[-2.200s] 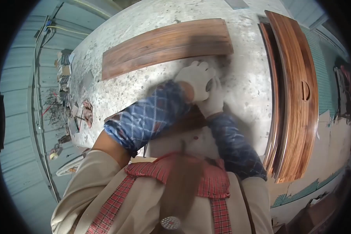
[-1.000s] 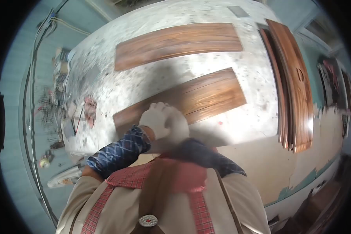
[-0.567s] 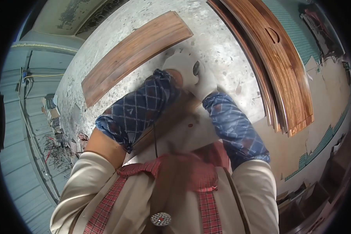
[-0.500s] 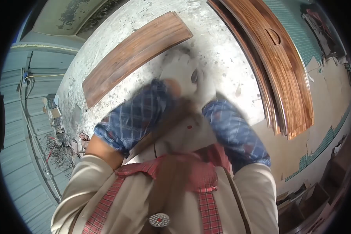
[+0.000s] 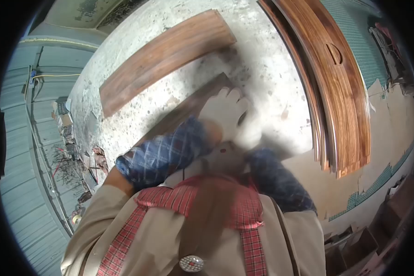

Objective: The person sands wooden boards on a workbench using a power sander, turning and repositioning the boards by hand to sand different surfaces.

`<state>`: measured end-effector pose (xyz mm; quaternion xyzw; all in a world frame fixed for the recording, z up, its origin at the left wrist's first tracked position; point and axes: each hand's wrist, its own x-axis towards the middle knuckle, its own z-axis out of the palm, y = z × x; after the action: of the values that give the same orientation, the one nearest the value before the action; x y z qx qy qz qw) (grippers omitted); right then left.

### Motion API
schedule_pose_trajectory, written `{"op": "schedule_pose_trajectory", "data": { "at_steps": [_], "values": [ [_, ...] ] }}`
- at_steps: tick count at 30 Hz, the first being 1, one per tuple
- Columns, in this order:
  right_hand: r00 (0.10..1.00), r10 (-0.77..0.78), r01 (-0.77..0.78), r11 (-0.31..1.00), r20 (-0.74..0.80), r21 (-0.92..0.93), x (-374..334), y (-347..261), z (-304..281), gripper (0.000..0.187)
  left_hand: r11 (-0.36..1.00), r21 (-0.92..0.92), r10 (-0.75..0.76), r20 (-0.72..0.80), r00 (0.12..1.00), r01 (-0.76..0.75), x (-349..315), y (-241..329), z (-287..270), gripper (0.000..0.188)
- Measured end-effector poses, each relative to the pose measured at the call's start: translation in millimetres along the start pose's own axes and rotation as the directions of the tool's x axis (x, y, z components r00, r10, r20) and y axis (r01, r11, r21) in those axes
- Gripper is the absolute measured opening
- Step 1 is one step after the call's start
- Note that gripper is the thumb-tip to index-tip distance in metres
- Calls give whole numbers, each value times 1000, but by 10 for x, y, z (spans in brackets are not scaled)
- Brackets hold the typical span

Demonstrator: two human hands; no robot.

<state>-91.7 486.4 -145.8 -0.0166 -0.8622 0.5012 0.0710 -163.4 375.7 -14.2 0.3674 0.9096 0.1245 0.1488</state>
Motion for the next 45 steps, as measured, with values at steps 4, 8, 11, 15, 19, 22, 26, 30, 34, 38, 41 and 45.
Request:
{"op": "schedule_pose_trajectory", "data": {
  "at_steps": [4,8,11,15,19,22,26,30,34,38,41,45],
  "values": [
    [972,169,-89,911,166,-403,-38,112,-139,92,999,29,34,-3,999,-34,278,26,-51,32],
    [966,37,114,828,257,-549,-233,-320,100,77,1000,-16,-17,-108,994,15,-323,-179,167,32],
    [949,-189,289,843,252,-454,-474,-856,465,58,991,-124,-86,-267,960,55,-1069,-296,306,27],
    [898,-225,350,886,377,-305,-941,-850,1348,63,979,-129,-189,-283,940,158,-2143,-627,336,22],
    [748,-335,566,772,572,-288,-1165,-2114,1838,74,925,-71,-379,-155,912,373,-3168,-1031,395,39],
    [740,-438,411,895,509,172,-1388,-2338,2463,86,779,-181,-626,-152,765,601,-3972,-1238,291,57],
    [642,-485,317,873,593,370,-1457,-2666,3008,89,696,-200,-717,-239,655,689,-4703,-1703,359,57],
    [690,-508,418,861,515,290,-1400,-2426,3811,74,639,-181,-764,-263,589,748,-4781,-2077,272,59],
    [739,-477,387,879,476,279,-911,-2284,3405,68,701,-189,-713,-208,670,687,-4111,-2162,80,59],
    [832,-324,267,945,450,187,-387,-1929,2600,56,847,-103,-528,-261,808,521,-3090,-2068,83,55],
    [907,-285,242,955,309,170,5,-1635,1889,45,879,-65,-476,-187,859,472,-2138,-1750,-37,52],
    [955,-289,289,957,61,16,488,-1021,1146,71,963,-2,-267,-189,945,271,-956,-1365,-190,44]
  ]
}}
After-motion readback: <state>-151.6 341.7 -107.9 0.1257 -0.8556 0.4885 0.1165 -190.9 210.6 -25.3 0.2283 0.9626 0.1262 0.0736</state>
